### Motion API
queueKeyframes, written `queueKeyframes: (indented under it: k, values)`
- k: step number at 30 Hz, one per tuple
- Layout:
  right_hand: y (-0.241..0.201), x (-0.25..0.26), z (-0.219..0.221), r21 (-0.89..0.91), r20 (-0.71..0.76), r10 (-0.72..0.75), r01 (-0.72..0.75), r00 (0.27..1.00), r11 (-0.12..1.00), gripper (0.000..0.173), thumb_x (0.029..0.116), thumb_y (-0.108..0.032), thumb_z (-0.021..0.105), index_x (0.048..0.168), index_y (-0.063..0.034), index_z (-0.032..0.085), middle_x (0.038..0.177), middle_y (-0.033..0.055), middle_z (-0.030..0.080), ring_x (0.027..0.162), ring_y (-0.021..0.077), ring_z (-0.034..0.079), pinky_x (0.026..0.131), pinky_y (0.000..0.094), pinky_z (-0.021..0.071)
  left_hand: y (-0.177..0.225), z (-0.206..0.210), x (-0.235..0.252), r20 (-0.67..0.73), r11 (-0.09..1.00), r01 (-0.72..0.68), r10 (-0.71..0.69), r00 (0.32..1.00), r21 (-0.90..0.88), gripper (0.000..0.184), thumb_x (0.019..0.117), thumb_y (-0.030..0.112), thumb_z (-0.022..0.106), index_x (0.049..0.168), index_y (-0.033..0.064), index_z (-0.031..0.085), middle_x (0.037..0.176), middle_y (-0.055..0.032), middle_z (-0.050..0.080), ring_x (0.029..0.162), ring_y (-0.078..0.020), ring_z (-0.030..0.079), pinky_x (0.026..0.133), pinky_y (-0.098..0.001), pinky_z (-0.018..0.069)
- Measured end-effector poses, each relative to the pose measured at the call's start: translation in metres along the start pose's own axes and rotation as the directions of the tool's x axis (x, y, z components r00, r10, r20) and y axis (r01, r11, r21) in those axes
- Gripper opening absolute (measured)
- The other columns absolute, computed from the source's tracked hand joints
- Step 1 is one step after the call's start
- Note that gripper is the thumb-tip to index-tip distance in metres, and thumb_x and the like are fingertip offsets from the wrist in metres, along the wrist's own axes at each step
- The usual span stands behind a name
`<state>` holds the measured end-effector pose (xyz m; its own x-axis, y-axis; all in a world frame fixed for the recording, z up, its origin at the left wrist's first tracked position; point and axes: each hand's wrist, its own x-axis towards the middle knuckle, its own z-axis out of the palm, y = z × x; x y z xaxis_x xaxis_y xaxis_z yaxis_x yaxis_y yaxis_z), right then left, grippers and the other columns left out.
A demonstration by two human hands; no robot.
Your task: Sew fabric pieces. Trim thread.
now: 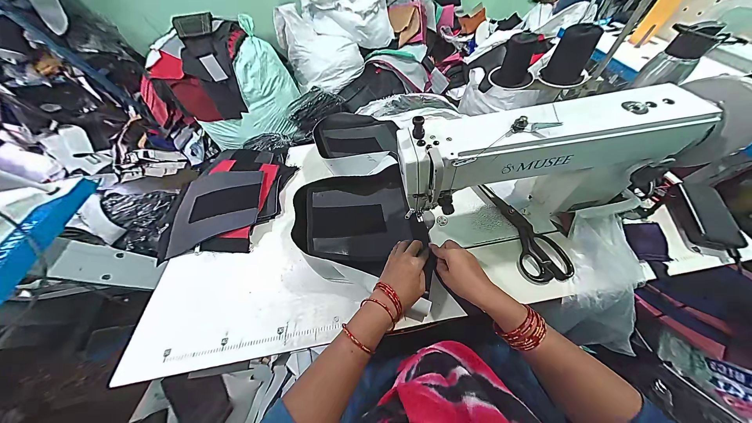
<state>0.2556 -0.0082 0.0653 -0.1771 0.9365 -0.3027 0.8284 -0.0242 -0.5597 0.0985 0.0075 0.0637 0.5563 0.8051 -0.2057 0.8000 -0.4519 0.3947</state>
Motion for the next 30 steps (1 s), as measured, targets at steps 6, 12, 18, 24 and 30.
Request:
queueKeyframes:
  k: [6, 12, 18, 24, 30]
  values:
    - [-0.006, -0.002, 0.007, -0.104, 0.021, -0.056, 0.058, 0.998, 0.993, 0.044, 0.102, -0.001, 0.043, 0.144, 0.0015, 0.056, 0.126, 0.0264, 0.059, 0.106, 0.0363, 0.065, 0.092, 0.0443, 0.0534, -0.019, 0.005, -0.012, -0.162, 0.986, -0.151, 0.138, 0.977, -0.074, 0.04, 0.0907, 0.004, 0.051, 0.125, -0.0022, 0.072, 0.135, -0.0227, 0.066, 0.135, -0.039, 0.057, 0.117, -0.0489, 0.0393]
    - [-0.021, -0.005, 0.019, -0.333, 0.009, -0.035, 0.036, 0.999, 0.942, 0.039, 0.1004, 0.005, 0.044, 0.138, 0.0105, 0.055, 0.133, 0.0307, 0.055, 0.101, 0.0403, 0.069, 0.085, 0.0456, 0.0571, -0.027, -0.01, 0.004, -0.156, 0.972, -0.068, 0.032, 0.987, -0.226, 0.039, 0.0913, 0.006, 0.053, 0.126, 0.0017, 0.07, 0.133, -0.018, 0.065, 0.123, -0.0321, 0.062, 0.107, -0.0447, 0.0486]
    - [-0.022, -0.005, 0.024, -0.353, -0.048, -0.046, 0.026, 0.998, 0.935, 0.036, 0.0985, 0.008, 0.046, 0.132, 0.0121, 0.059, 0.128, 0.03, 0.058, 0.093, 0.0383, 0.071, 0.078, 0.0434, 0.0586, -0.04, 0.017, 0.012, -0.322, 0.95, -0.269, 0.207, 0.924, -0.162, 0.038, 0.0863, 0.002, 0.054, 0.117, -0.0015, 0.075, 0.127, -0.0194, 0.07, 0.133, -0.0416, 0.056, 0.114, -0.0511, 0.0412]
    - [-0.022, 0.002, 0.022, -0.344, -0.08, -0.04, 0.01, 0.996, 0.939, 0.035, 0.1004, 0.005, 0.047, 0.133, 0.0107, 0.06, 0.125, 0.0285, 0.059, 0.092, 0.036, 0.071, 0.079, 0.0413, 0.0587, -0.041, 0.013, 0.017, -0.326, 0.939, -0.293, 0.224, 0.919, -0.181, 0.037, 0.0872, 0.0, 0.054, 0.118, -0.0052, 0.074, 0.127, -0.0223, 0.07, 0.135, -0.0396, 0.056, 0.12, -0.0462, 0.0353]
    - [-0.021, 0.03, 0.009, -0.238, -0.049, -0.02, 0.008, 0.999, 0.971, 0.037, 0.1034, 0.001, 0.044, 0.138, 0.0092, 0.056, 0.13, 0.0288, 0.056, 0.111, 0.0381, 0.065, 0.096, 0.0431, 0.0532, -0.054, -0.002, 0.042, -0.228, 0.955, -0.245, 0.204, 0.952, -0.169, 0.037, 0.0906, 0.001, 0.055, 0.123, -0.0056, 0.071, 0.134, -0.0236, 0.065, 0.139, -0.0375, 0.052, 0.122, -0.0459, 0.0322]
